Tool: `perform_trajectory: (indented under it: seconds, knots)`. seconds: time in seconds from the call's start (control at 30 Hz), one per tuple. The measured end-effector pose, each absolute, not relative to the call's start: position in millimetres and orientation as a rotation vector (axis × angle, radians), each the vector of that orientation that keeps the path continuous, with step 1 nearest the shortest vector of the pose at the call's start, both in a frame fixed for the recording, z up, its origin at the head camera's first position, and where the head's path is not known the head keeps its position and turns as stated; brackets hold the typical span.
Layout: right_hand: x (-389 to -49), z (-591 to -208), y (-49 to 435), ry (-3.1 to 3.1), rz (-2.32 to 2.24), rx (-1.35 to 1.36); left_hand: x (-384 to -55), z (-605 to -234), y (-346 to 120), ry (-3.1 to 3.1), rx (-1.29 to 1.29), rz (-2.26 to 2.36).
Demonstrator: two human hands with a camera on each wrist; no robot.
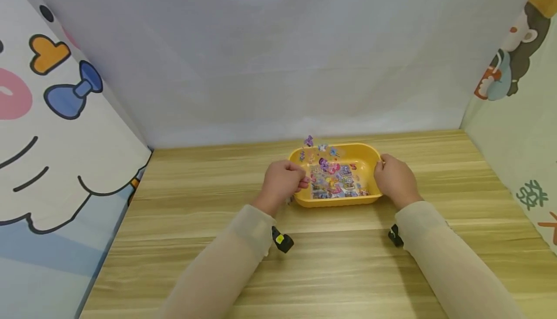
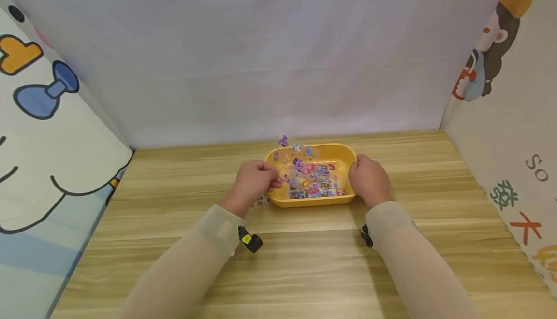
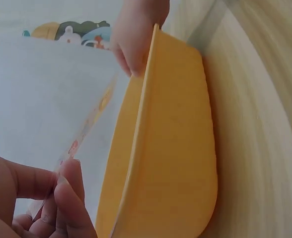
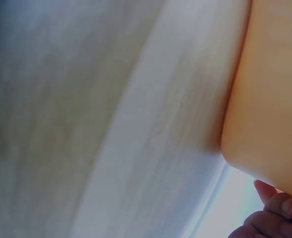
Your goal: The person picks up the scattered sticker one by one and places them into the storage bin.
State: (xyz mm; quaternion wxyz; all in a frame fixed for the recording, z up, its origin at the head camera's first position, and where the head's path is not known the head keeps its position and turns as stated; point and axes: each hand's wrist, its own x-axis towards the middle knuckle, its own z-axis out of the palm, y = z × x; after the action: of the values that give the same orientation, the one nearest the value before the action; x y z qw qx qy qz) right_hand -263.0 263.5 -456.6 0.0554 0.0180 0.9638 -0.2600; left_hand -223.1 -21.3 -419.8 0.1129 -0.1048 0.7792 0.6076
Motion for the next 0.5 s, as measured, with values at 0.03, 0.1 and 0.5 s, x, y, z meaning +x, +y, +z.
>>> perform_trajectory:
  seconds: [0.03,0.1,0.5]
  knots:
    - [-263,-457,264,2.926,-0.79,0.053,-222,-421,-18,2.293,-0.304,1.769]
    - [-263,-457,264,2.926,-0.792,0.052,-220,-423,-12,2.306,-0.297,1.747]
    - [-263,-456,265,2.931,-0.781,0.047,-221,-424,3,2.402,-0.265,1.686]
